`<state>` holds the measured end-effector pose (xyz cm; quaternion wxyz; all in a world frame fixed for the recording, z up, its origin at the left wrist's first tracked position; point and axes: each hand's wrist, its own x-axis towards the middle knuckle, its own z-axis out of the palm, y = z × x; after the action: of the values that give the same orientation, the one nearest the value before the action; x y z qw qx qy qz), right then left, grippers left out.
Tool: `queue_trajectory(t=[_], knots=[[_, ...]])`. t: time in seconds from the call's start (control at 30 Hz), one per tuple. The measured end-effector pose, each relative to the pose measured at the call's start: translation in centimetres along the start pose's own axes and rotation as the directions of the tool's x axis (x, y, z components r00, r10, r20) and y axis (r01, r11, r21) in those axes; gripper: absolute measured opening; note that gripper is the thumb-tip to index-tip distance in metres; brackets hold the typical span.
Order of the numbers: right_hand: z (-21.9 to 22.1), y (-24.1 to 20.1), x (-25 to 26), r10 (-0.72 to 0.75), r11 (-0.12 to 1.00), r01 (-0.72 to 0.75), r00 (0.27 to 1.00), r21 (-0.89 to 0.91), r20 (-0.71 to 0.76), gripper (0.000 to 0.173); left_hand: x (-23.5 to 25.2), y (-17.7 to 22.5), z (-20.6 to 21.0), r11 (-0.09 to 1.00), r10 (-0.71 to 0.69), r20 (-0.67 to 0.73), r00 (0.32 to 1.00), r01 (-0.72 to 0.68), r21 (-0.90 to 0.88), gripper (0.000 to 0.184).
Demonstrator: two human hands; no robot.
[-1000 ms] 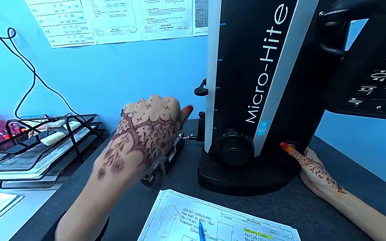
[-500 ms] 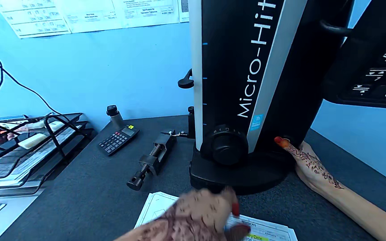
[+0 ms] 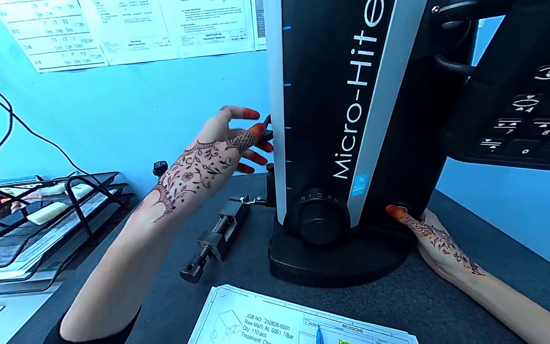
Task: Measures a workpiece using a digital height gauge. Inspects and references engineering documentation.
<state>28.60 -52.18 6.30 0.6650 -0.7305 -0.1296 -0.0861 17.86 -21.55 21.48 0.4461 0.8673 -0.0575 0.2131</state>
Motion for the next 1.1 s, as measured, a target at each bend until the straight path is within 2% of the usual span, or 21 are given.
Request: queue_trajectory(t=[0.1, 0.17, 0.27, 0.4, 0.5, 0.53, 0.6, 0.63, 0.7, 0.73, 0.8, 0.87, 0.93, 0.97, 1.1], knots=[[0.0, -0.3, 0.0, 0.030, 0.999, -0.030, 1.000, 0.013, -0.006, 0.035, -0.6, -0.1, -0.4, 0.994, 0.108, -0.053, 0.993, -0.110, -0.028, 0.033], [-0.1, -0.1, 0.1, 0.036, 0.999, -0.036, 0.999, -0.011, -0.010, 0.035, -0.2, 0.1, -0.2, 0.992, 0.111, -0.102, 0.989, -0.116, -0.047, 0.032], [-0.2, 0.3, 0.2, 0.027, 0.999, -0.027, 1.000, -0.026, 0.004, 0.039, -1.0, -0.6, -0.4, 0.982, 0.171, -0.078, 0.982, -0.177, -0.069, 0.032], [-0.7, 0.8, 0.4, 0.023, 1.000, -0.023, 0.999, -0.011, 0.039, 0.040, 0.2, 0.2, 0.1, 0.989, 0.131, -0.133, 0.982, -0.139, -0.054, 0.035], [-0.8, 1.6, 0.7, -0.057, 0.998, 0.057, 0.997, -0.004, 0.043, 0.039, -1.0, 0.8, 0.1, 0.979, 0.185, -0.151, 0.971, -0.169, 0.115, 0.034], [-0.7, 1.7, 0.7, -0.073, 0.997, 0.074, 0.997, -0.003, 0.032, 0.039, -2.2, 1.0, 0.3, 0.952, 0.248, -0.152, 0.957, -0.213, 0.219, 0.031], [-0.1, -0.2, 0.1, 0.041, 0.999, -0.041, 0.999, -0.007, -0.013, 0.036, -3.4, 0.9, 1.6, 0.872, 0.384, -0.109, 0.917, -0.321, 0.371, 0.030], [-0.6, 0.8, 0.4, 0.036, 0.999, -0.035, 0.999, -0.032, 0.009, 0.043, -3.6, 0.7, 2.9, 0.823, 0.423, -0.070, 0.904, -0.350, 0.448, 0.033], [-1.9, 4.5, 2.1, -0.072, 0.997, 0.073, 0.996, -0.035, 0.045, 0.063, -4.6, -0.4, 6.8, 0.696, 0.501, -0.005, 0.865, -0.400, 0.596, 0.038], [-1.9, 4.6, 2.2, -0.077, 0.997, 0.078, 0.996, -0.029, 0.039, 0.064, -5.3, -1.4, 8.7, 0.613, 0.542, 0.032, 0.840, -0.421, 0.669, 0.042], [-0.6, 1.3, 0.9, 0.008, 1.000, -0.008, 1.000, -0.029, 0.012, 0.049, -6.4, -3.1, 11.5, 0.474, 0.612, 0.070, 0.788, -0.437, 0.765, 0.044], [-0.4, 1.4, 1.0, 0.009, 0.999, -0.010, 1.000, -0.031, -0.015, 0.053, -6.8, -4.1, 12.7, 0.388, 0.659, 0.060, 0.750, -0.408, 0.826, 0.035], [-1.7, 5.3, 2.6, -0.086, 0.996, 0.086, 0.996, -0.016, 0.000, 0.080, -6.9, -4.7, 13.2, 0.345, 0.692, 0.056, 0.720, -0.398, 0.850, 0.021], [-2.1, 6.2, 3.0, -0.104, 0.994, 0.104, 0.995, -0.013, 0.008, 0.087, -6.9, -4.8, 13.2, 0.344, 0.697, 0.072, 0.713, -0.422, 0.839, 0.018], [-2.3, 6.7, 3.2, -0.103, 0.995, 0.103, 0.995, -0.009, 0.002, 0.084, -6.7, -5.6, 12.9, 0.352, 0.756, 0.074, 0.650, -0.498, 0.793, 0.020]])
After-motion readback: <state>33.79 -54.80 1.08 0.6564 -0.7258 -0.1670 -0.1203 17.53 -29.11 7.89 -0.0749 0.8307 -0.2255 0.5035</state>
